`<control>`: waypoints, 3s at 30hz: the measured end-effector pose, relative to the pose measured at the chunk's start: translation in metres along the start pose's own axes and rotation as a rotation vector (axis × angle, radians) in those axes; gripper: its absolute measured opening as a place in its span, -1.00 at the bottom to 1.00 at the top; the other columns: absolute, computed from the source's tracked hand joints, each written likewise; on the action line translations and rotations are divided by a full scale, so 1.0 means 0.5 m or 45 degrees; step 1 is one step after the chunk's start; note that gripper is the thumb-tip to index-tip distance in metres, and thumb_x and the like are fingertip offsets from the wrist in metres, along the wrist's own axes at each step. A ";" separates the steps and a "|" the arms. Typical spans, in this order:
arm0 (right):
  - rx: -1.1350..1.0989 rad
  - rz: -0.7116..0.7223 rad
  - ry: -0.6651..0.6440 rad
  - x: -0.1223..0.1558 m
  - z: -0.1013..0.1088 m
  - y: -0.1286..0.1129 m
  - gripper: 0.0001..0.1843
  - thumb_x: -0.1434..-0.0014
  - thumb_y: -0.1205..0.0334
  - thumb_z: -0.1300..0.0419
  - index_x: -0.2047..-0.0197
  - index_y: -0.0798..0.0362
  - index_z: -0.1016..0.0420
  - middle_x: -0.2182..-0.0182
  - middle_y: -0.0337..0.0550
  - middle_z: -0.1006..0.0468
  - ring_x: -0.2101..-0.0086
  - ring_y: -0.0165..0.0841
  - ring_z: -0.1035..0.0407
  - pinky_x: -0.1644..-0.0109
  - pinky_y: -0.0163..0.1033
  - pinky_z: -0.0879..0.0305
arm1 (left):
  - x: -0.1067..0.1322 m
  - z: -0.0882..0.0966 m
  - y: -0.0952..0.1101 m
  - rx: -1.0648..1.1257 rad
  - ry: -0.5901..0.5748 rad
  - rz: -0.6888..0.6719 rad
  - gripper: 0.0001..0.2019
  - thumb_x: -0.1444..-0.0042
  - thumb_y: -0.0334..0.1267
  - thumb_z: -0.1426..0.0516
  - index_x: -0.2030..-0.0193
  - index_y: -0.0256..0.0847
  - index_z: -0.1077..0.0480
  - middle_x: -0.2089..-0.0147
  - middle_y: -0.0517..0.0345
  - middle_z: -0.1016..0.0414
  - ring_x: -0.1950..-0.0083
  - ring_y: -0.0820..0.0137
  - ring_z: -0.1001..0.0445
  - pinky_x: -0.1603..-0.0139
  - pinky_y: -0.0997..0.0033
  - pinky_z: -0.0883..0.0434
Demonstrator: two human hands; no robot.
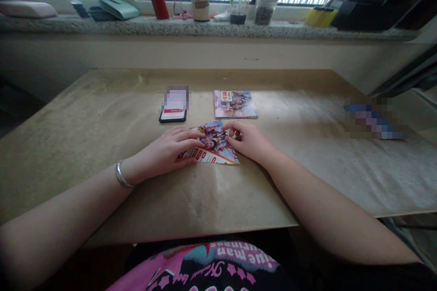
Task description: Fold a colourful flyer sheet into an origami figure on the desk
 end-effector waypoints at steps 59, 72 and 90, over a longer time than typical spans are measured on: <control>-0.114 -0.494 -0.134 0.026 -0.003 0.040 -0.58 -0.20 0.15 -0.09 -0.10 0.05 -0.46 0.68 -0.35 -0.31 0.63 -0.44 -0.17 0.56 -0.34 -0.01 | 0.000 0.006 0.027 -0.198 -0.002 0.016 -0.61 -0.23 -0.07 -0.10 -0.15 -0.13 -0.36 -0.19 0.10 -0.43 -0.19 0.18 -0.38 -0.20 0.11 -0.31; 0.134 0.026 0.021 0.016 0.023 -0.046 -0.77 -0.19 0.24 -0.15 0.20 0.06 -0.64 0.32 -0.08 -0.52 0.35 -0.34 -0.36 0.25 -0.24 -0.29 | -0.002 0.031 0.042 -0.416 0.179 -0.020 -0.79 -0.26 -0.27 -0.04 0.32 -0.23 -0.46 0.11 0.15 -0.60 0.11 0.31 -0.55 0.02 0.22 -0.42; 0.440 0.538 -0.061 0.034 0.000 -0.105 -0.78 -0.20 0.15 -0.20 0.13 -0.01 -0.59 0.13 -0.09 -0.56 0.09 -0.21 -0.36 -0.05 -0.04 -0.29 | 0.011 0.062 0.001 -0.446 0.404 0.098 -0.85 -0.26 -0.19 -0.13 0.24 -0.03 -0.55 0.14 0.40 -0.62 0.22 0.38 -0.48 0.14 0.27 -0.22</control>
Point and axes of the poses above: each hand's wrist, its own x-axis away from the middle knuckle, its own z-axis out of the back of the hand, y = z × x, the point moved 9 cm from there along -x, towards the middle knuckle
